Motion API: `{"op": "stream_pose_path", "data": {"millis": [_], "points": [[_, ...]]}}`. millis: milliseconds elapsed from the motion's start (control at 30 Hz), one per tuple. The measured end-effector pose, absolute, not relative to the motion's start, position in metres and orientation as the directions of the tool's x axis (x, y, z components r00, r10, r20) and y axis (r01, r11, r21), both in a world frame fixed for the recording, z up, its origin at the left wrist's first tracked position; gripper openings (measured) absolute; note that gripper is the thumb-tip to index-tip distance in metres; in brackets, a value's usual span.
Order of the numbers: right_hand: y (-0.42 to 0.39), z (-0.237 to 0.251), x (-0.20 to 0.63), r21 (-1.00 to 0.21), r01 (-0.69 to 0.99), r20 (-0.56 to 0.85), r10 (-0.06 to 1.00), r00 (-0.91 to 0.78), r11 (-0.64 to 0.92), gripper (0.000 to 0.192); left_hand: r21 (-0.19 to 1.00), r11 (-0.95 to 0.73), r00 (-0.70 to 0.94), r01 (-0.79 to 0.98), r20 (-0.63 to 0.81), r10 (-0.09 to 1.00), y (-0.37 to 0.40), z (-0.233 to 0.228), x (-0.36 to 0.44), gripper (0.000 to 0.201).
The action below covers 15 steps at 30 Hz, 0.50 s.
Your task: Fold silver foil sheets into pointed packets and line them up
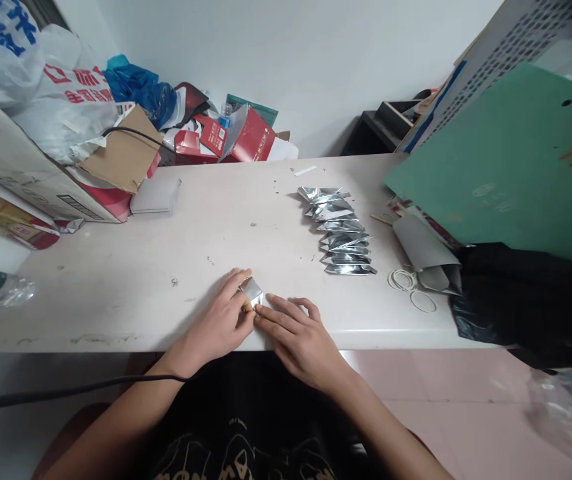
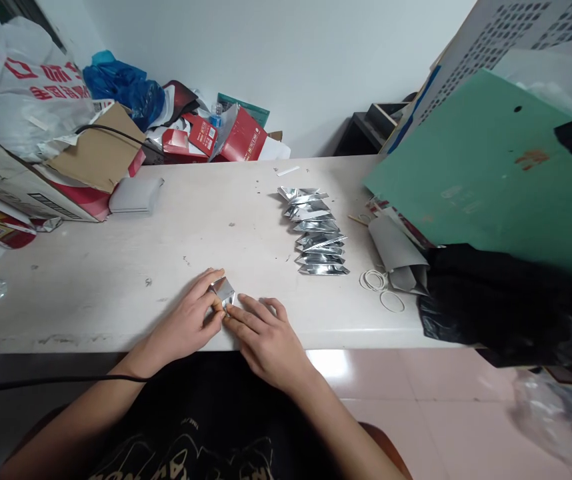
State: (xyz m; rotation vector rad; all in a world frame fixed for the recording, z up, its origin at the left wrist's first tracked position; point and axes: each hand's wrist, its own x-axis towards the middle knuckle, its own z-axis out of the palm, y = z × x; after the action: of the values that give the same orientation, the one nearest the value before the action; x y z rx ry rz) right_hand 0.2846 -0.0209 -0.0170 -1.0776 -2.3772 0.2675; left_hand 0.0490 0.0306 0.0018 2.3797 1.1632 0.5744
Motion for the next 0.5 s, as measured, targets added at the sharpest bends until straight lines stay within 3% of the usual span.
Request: {"op": "stream_pose_path", "data": {"millis": [500], "points": [[-0.022, -0.0178, 0.2834, -0.368, 0.647, 0.383, 0.743, -0.549, 0.668, 0.06, 0.595, -0.488, 0.499, 0.639, 0.164, 0.851, 0.0309, 0.0029, 0.0523, 0.015]]}}
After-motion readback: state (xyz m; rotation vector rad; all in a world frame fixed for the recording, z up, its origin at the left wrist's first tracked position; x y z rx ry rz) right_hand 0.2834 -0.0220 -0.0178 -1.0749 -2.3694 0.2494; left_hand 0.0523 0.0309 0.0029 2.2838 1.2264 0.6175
